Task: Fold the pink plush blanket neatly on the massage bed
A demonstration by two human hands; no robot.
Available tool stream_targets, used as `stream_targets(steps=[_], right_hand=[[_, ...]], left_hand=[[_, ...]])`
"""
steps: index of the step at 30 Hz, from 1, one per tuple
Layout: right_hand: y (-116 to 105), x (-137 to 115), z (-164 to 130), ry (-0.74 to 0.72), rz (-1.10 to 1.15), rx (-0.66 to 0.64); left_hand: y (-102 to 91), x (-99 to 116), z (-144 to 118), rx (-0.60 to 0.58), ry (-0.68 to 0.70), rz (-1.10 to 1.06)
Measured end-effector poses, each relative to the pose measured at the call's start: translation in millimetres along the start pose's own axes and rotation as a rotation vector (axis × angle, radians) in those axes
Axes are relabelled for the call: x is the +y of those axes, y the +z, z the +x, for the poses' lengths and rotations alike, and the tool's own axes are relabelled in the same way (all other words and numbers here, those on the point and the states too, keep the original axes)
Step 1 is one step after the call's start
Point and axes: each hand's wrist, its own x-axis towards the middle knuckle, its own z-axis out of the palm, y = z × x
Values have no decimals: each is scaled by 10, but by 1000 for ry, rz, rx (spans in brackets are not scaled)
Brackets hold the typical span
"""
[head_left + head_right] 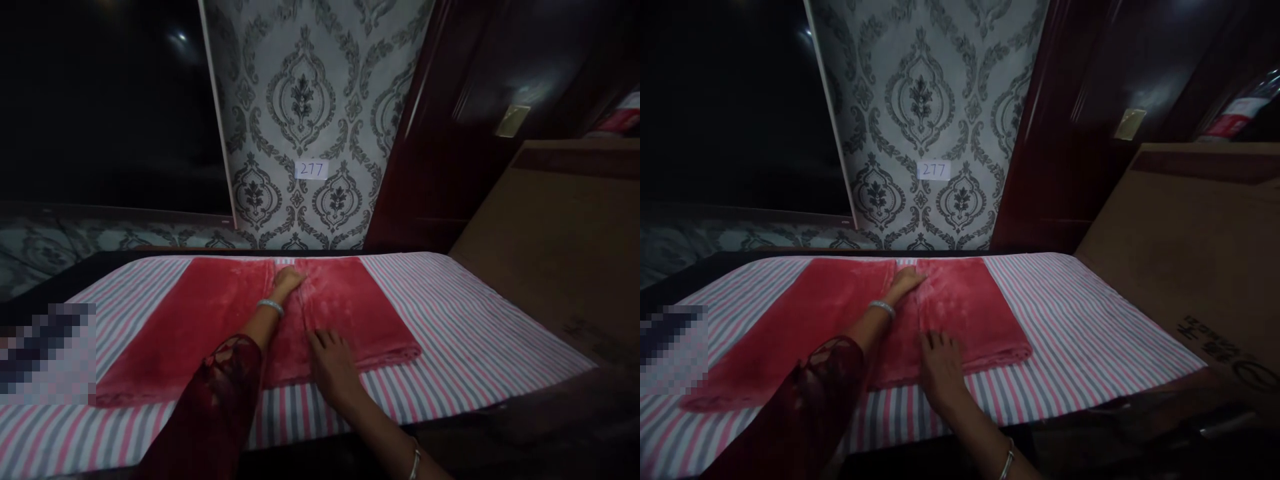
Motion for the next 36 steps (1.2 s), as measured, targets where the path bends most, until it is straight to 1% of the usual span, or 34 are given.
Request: stream_targets(steps=[3, 5, 8, 11, 14, 16, 18, 19, 21, 23, 26, 29, 32, 34, 36], right_hand=[[-21, 18, 55, 6, 10, -11], [-39, 25, 84, -11, 42, 34], [-36, -1, 99, -59, 68, 96], [-29, -51, 75, -107, 55, 46], [-96, -57, 62, -124, 149, 6], [-151, -23, 90, -96, 221, 38], [-154, 27, 145, -67, 221, 75], [-126, 54, 175, -70, 204, 66], [-22, 101, 223, -94, 166, -9], [97, 135, 246, -112, 137, -93], [198, 160, 246, -113, 99, -133], [210, 163, 223, -112, 53, -142], [254, 181, 186, -107, -26, -126], [337, 220, 181, -114, -93, -95], [454, 275, 203, -138, -151, -61]], left_hand=[[23, 76, 58, -5, -66, -35], [19, 86, 91, -1, -87, -45], [-14, 45, 128, 14, -88, -40], [-76, 8, 137, 13, -80, -16], [-131, 45, 108, 57, -30, 17], [-121, 100, 64, 122, 39, 44], [-47, 145, 9, 150, 127, 74], [12, 155, -18, 137, 169, 90], [154, 145, -59, 73, 227, 116], [290, 109, -71, 12, 248, 134], [412, 59, -48, -29, 255, 140], [437, 43, -75, -40, 252, 128], [410, 64, -191, -62, 247, 107], [357, 97, -253, -100, 249, 91], [255, 129, -277, -145, 237, 75]])
